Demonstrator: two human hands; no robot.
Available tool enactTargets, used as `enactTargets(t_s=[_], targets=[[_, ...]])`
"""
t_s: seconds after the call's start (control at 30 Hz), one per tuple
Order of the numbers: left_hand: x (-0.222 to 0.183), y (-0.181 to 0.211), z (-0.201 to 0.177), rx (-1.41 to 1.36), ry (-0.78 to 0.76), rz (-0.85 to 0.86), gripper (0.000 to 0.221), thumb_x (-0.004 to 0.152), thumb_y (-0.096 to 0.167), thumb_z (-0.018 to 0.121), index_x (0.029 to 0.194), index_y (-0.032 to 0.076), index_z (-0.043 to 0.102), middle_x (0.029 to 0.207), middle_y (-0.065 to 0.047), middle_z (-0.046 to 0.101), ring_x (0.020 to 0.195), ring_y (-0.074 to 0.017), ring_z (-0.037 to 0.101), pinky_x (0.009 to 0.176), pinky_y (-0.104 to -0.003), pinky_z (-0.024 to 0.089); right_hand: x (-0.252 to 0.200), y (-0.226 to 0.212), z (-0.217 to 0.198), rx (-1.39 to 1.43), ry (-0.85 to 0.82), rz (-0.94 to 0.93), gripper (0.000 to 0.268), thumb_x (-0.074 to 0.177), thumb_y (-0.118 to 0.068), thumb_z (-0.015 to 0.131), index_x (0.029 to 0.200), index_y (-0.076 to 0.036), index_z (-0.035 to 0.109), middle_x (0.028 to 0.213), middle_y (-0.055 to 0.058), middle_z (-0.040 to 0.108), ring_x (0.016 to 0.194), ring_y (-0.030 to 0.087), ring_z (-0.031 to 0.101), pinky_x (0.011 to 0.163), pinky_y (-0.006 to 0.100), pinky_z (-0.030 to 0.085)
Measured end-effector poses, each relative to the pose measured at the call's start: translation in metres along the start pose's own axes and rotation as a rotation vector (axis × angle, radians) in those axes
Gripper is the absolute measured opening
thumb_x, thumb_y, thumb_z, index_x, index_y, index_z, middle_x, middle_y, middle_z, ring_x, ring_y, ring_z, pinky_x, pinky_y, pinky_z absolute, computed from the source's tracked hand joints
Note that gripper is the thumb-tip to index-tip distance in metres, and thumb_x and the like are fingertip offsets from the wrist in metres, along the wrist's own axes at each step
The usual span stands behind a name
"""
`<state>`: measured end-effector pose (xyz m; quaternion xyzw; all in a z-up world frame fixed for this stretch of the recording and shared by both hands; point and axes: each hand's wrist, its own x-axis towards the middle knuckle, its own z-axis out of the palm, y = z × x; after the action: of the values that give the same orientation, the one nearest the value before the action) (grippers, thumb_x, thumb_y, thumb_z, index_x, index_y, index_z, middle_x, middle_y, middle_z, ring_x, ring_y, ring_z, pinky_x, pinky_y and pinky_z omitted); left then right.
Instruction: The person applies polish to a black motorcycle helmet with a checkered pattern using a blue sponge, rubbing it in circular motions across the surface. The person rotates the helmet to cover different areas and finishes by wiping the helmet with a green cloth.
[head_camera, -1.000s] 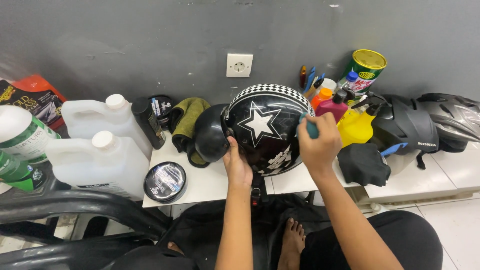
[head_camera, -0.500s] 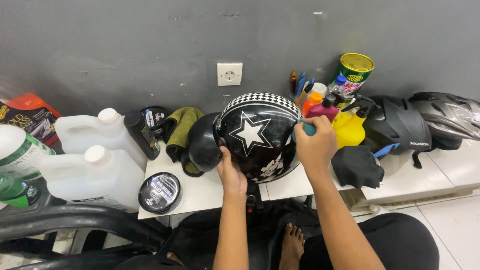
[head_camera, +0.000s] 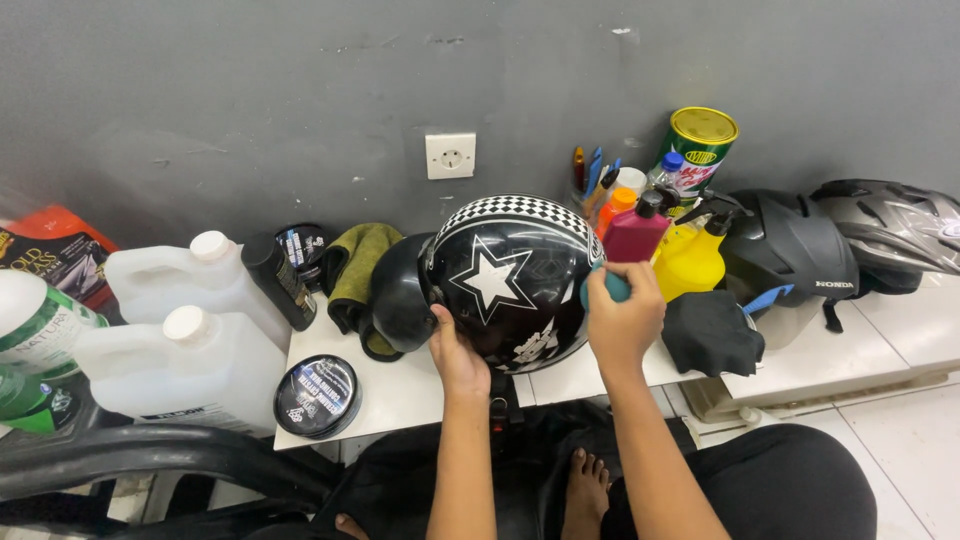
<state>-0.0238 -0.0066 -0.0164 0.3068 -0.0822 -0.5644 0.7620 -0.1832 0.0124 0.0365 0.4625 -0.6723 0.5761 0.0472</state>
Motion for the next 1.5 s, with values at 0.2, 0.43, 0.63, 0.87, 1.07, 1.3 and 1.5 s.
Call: enactTargets(t_s=[0.2, 0.43, 0.63, 0.87, 1.07, 1.3, 1.5], targets=[[0.001, 0.0, -0.003, 0.037, -0.007, -0.013, 0.049, 0.096, 0.049, 0.065, 0.115, 0.005, 0.073, 0.111, -0.013, 0.076, 0.111, -0.0232, 0.069, 0.1, -0.039, 0.055, 0.007, -0.011, 0.011, 0.113, 0.062, -0.199, 0.006, 0.09, -0.009, 0.075, 0.092, -0.014, 0.075, 0.083, 0.005, 0.064, 0.082, 0.029, 0.069, 0.077, 0.039, 0.051], [-0.008, 0.003, 0.007, 0.033, 0.031, 0.009, 0.05, 0.096, 0.049, 0.066, 0.118, 0.005, 0.072, 0.114, -0.012, 0.074, 0.116, -0.0231, 0.067, 0.105, -0.039, 0.051, -0.005, -0.001, 0.007, 0.221, 0.047, -0.239, 0.005, 0.092, -0.006, 0.073, 0.095, -0.01, 0.074, 0.084, 0.007, 0.062, 0.082, 0.03, 0.067, 0.078, 0.038, 0.05], [0.003, -0.006, 0.0, 0.019, 0.03, 0.024, 0.05, 0.095, 0.047, 0.069, 0.12, 0.004, 0.07, 0.117, -0.015, 0.073, 0.119, -0.0264, 0.065, 0.108, -0.042, 0.048, -0.031, 0.031, 0.015, 0.267, 0.191, 0.187, 0.003, 0.095, -0.004, 0.065, 0.094, -0.003, 0.068, 0.086, 0.013, 0.063, 0.086, 0.03, 0.061, 0.083, 0.042, 0.044], [-0.008, -0.004, 0.011, 0.051, 0.059, 0.021, 0.056, 0.096, 0.051, 0.065, 0.126, 0.005, 0.067, 0.128, -0.014, 0.069, 0.13, -0.0259, 0.059, 0.114, -0.043, 0.043, -0.012, -0.001, 0.0, 0.318, 0.09, 0.072, 0.003, 0.097, -0.005, 0.068, 0.094, -0.005, 0.07, 0.086, 0.012, 0.064, 0.09, 0.029, 0.065, 0.085, 0.04, 0.045], [-0.012, -0.002, 0.019, 0.08, 0.061, 0.034, 0.059, 0.095, 0.052, 0.065, 0.13, 0.004, 0.065, 0.132, -0.016, 0.067, 0.134, -0.0274, 0.055, 0.117, -0.045, 0.038, -0.041, 0.053, 0.015, 0.319, 0.102, 0.398, 0.007, 0.095, -0.007, 0.066, 0.096, -0.004, 0.071, 0.085, 0.013, 0.067, 0.088, 0.025, 0.064, 0.083, 0.041, 0.045], [-0.022, 0.002, 0.023, 0.097, 0.053, 0.018, 0.061, 0.097, 0.053, 0.062, 0.134, 0.005, 0.062, 0.136, -0.016, 0.064, 0.136, -0.0277, 0.052, 0.118, -0.046, 0.037, -0.014, -0.002, -0.009, 0.385, 0.028, 0.103, 0.004, 0.096, -0.006, 0.072, 0.093, -0.008, 0.073, 0.084, 0.006, 0.066, 0.088, 0.021, 0.067, 0.084, 0.036, 0.048], [-0.019, 0.001, 0.021, 0.09, 0.059, 0.01, 0.066, 0.094, 0.058, 0.062, 0.136, 0.007, 0.061, 0.141, -0.015, 0.061, 0.141, -0.0278, 0.047, 0.12, -0.048, 0.033, -0.053, 0.05, 0.013, 0.379, 0.13, 0.414, 0.004, 0.096, -0.005, 0.066, 0.097, -0.004, 0.069, 0.085, 0.011, 0.064, 0.087, 0.02, 0.062, 0.079, 0.041, 0.048]])
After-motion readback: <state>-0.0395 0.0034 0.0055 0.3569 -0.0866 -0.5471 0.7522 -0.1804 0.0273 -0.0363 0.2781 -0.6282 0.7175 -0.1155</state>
